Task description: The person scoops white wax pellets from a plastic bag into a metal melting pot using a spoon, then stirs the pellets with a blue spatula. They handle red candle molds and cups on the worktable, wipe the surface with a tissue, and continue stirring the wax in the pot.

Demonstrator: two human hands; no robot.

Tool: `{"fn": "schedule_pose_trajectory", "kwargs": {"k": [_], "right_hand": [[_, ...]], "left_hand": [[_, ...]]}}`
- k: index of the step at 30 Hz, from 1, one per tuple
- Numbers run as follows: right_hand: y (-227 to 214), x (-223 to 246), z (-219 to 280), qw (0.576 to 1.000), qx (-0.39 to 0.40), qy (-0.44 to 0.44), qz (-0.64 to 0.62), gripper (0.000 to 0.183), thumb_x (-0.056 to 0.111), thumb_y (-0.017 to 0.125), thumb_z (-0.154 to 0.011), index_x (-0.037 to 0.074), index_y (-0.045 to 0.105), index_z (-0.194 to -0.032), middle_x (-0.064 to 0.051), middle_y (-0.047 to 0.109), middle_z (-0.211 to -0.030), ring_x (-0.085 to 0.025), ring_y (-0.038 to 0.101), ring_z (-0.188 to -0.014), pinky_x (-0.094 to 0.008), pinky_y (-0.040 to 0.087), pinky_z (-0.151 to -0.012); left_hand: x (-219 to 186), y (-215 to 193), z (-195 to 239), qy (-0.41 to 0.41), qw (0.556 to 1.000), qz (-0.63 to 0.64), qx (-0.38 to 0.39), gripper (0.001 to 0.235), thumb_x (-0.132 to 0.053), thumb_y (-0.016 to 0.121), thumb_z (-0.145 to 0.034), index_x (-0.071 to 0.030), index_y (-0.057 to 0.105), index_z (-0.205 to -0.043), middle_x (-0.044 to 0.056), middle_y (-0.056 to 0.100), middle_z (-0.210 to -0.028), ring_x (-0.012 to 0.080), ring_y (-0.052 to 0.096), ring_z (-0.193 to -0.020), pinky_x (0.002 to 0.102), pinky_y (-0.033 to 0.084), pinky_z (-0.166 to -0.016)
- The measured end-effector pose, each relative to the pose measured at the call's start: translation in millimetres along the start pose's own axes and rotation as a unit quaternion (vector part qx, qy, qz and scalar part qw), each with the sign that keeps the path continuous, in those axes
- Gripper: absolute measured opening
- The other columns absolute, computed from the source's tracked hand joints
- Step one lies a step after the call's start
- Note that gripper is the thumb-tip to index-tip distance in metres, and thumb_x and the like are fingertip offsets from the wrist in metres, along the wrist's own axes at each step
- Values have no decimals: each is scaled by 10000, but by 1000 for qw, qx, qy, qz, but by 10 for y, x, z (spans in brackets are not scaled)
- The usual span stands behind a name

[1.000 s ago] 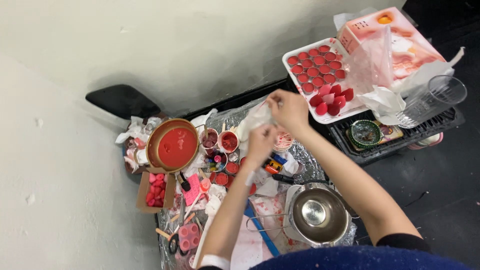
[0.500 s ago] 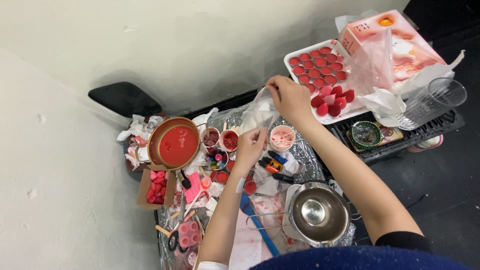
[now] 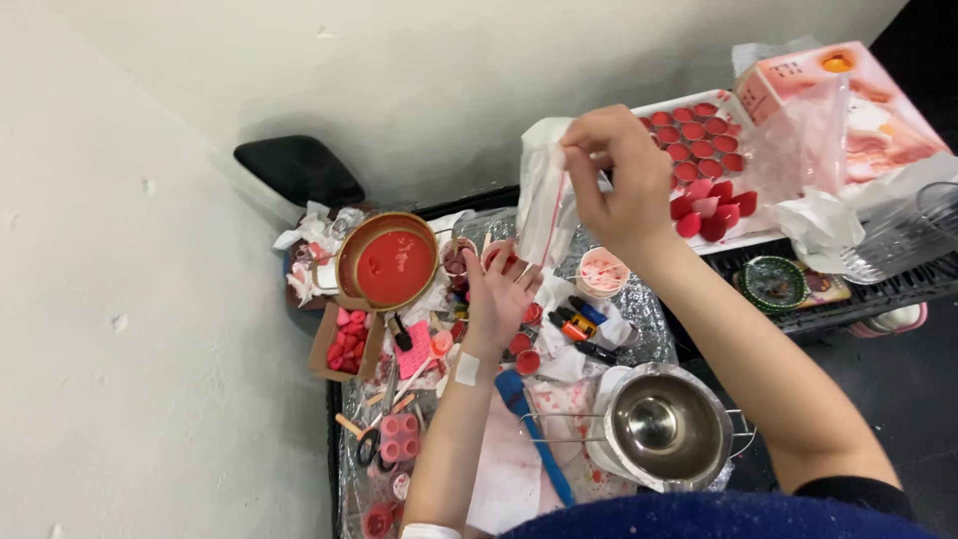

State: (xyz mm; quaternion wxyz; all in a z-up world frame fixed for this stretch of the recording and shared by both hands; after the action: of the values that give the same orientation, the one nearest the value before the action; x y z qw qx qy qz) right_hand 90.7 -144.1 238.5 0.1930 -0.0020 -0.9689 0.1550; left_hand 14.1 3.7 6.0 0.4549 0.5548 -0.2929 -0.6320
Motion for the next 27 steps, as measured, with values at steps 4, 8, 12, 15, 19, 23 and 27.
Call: {"fn": "schedule_pose_trajectory", "kwargs": {"k": [4, 8, 12, 15, 19, 23, 27], "right_hand": [[2, 180, 146, 1000, -4, -1, -6, 165, -74, 648, -1050, 21, 571, -1161, -130, 647, -1085, -173, 708, -881, -272, 578, -692], [59, 214, 246, 978, 16, 119, -171, 72, -57, 510, -1162, -12, 502, -1217, -130, 625, -1160, -123, 624, -902, -243, 531, -799], [212, 478, 250, 860, 118, 205, -453, 62, -11, 471, -1136, 30, 497, -1174, -112, 677, -1100, -175, 708, -993, -321, 590, -929], [306, 475, 407, 891, 154, 198, -378, 49, -16, 491, -1140, -3, 506, -1185, -160, 689, -1139, -188, 694, -1094, -326, 561, -1015], [410, 510, 518, 953, 222, 143, -152, 97, 1, 586, -1046, 11, 550, -1136, -133, 744, -1023, -173, 760, -982, -309, 588, -864], [487, 503, 745, 962, 236, 138, 5, 250, 130, 747, -942, -1, 609, -1104, -153, 715, -1027, -231, 721, -944, -330, 571, -826], [554, 137, 1248, 787, 397, 439, -173, 252, 209, 765, -934, 68, 741, -1142, -124, 793, -1019, -248, 711, -932, -375, 581, -829]], "left_hand": [[194, -185, 168, 111, 992, 32, -53, 666, -704, 501, -980, -122, 527, -1303, 105, 541, -1254, 248, 539, -1181, 397, 451, -1069], [286, -231, 550, -9, 978, 187, -90, 796, -819, 466, -889, -75, 527, -1167, 144, 580, -1167, 297, 588, -1152, 422, 443, -1107], [-27, -21, 1071, -36, 987, 154, -43, 951, -832, 328, -814, -75, 600, -1321, 115, 663, -1304, 280, 620, -1215, 424, 446, -1083], [36, -852, 1290, 44, 970, 181, 159, 830, -689, 304, -1004, -1, 486, -1431, 181, 622, -1318, 331, 654, -1191, 444, 529, -990], [-275, -863, 1735, 98, 934, 197, 282, 756, -594, 294, -1131, 52, 413, -1504, 225, 599, -1326, 361, 682, -1175, 452, 588, -928], [-540, -1049, 2028, 84, 982, -26, -168, 791, -667, 421, -936, -70, 483, -1452, 135, 690, -1217, 309, 747, -960, 446, 618, -764], [-572, -1275, 2064, 118, 975, -74, -174, 777, -622, 438, -1001, -22, 442, -1496, 191, 652, -1273, 315, 708, -991, 460, 606, -813]]}}
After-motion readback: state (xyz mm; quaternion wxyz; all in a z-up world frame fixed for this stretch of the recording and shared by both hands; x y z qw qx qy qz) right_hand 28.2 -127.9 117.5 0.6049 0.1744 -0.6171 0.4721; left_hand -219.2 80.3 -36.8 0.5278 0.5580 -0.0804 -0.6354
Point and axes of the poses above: each hand's wrist, its own z-axis away from the middle knuckle, its own y-axis out of the palm, x = y × z, the point moved 3 cm from there along -z, towards the middle knuckle
